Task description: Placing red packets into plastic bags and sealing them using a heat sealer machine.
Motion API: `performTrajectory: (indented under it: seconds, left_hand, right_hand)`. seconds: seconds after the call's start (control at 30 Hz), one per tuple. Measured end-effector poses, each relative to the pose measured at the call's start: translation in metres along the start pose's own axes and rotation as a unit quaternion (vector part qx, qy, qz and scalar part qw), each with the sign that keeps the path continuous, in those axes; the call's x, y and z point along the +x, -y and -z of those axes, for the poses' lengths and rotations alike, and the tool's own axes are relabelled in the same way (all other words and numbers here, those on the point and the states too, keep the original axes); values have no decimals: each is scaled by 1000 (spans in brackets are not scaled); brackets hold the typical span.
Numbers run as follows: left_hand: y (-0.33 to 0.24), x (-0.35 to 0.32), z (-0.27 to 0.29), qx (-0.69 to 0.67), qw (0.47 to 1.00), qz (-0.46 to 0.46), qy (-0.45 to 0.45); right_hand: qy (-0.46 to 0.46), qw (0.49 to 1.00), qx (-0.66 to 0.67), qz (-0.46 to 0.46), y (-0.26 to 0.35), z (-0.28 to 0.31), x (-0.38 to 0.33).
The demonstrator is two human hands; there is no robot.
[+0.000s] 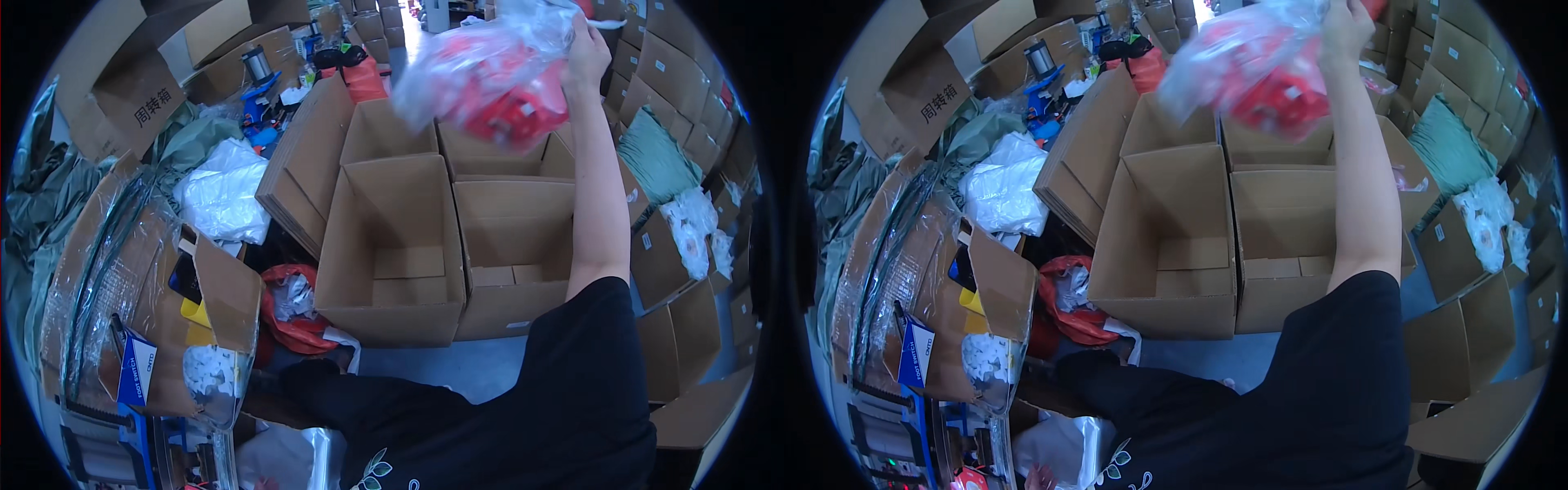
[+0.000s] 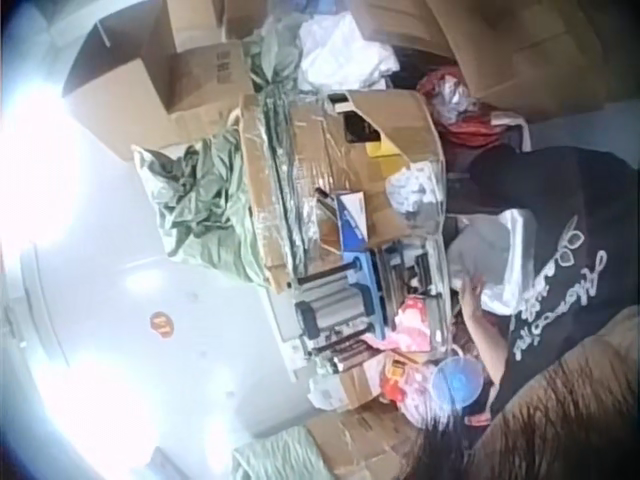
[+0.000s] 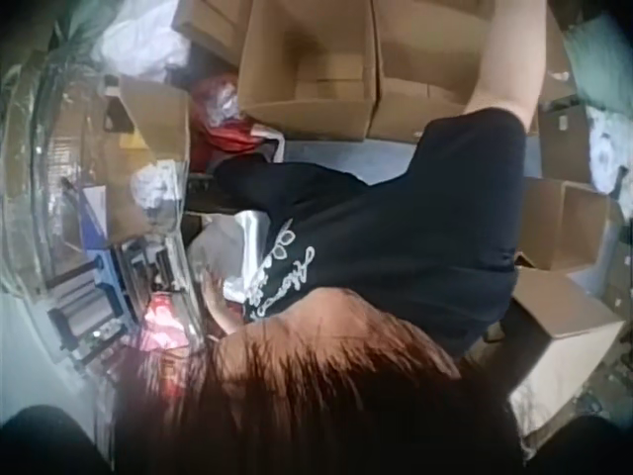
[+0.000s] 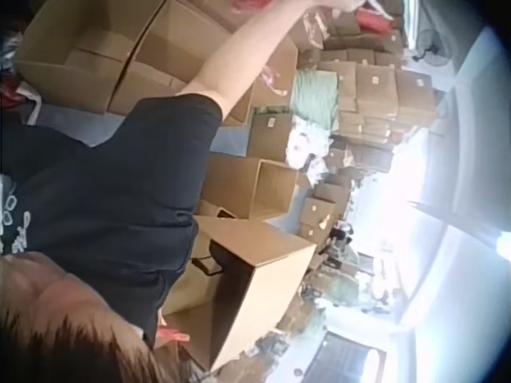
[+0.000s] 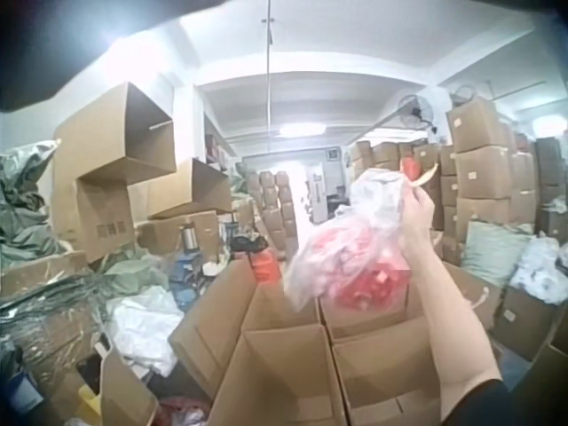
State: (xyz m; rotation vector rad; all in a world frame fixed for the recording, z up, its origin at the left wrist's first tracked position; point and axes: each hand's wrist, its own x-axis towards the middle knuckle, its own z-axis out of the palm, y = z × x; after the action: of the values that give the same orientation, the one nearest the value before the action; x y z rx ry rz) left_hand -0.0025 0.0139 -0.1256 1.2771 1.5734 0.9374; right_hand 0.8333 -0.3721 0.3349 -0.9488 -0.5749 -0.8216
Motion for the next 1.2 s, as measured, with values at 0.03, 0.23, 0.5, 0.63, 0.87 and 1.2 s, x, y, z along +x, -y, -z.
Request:
performTrajectory:
  seconds: [0.03, 0.23, 0.5, 0.63, 0.87, 1.2]
  left_hand:
    - [3, -2, 0, -2, 1000, 2, -3]
    - [20, -14, 11, 7, 1000, 9, -7]
    - [68, -39, 41, 23, 999, 15, -30]
    - [110, -61, 65, 38, 998, 33, -48]
    - [187, -103, 108, 67, 992, 79, -68]
    - [244, -138, 143, 50, 975, 177, -127]
  right_hand:
    - [11, 990, -128, 62, -19, 15, 3]
    - [116, 845, -514, -92, -160, 86, -40]
    - [434, 806, -322, -243, -199, -9, -242]
    - [680, 667, -222, -206, -135, -82, -349]
    - [852, 519, -45, -60, 7, -152, -521]
    - [898, 402, 173, 49, 126, -148, -691]
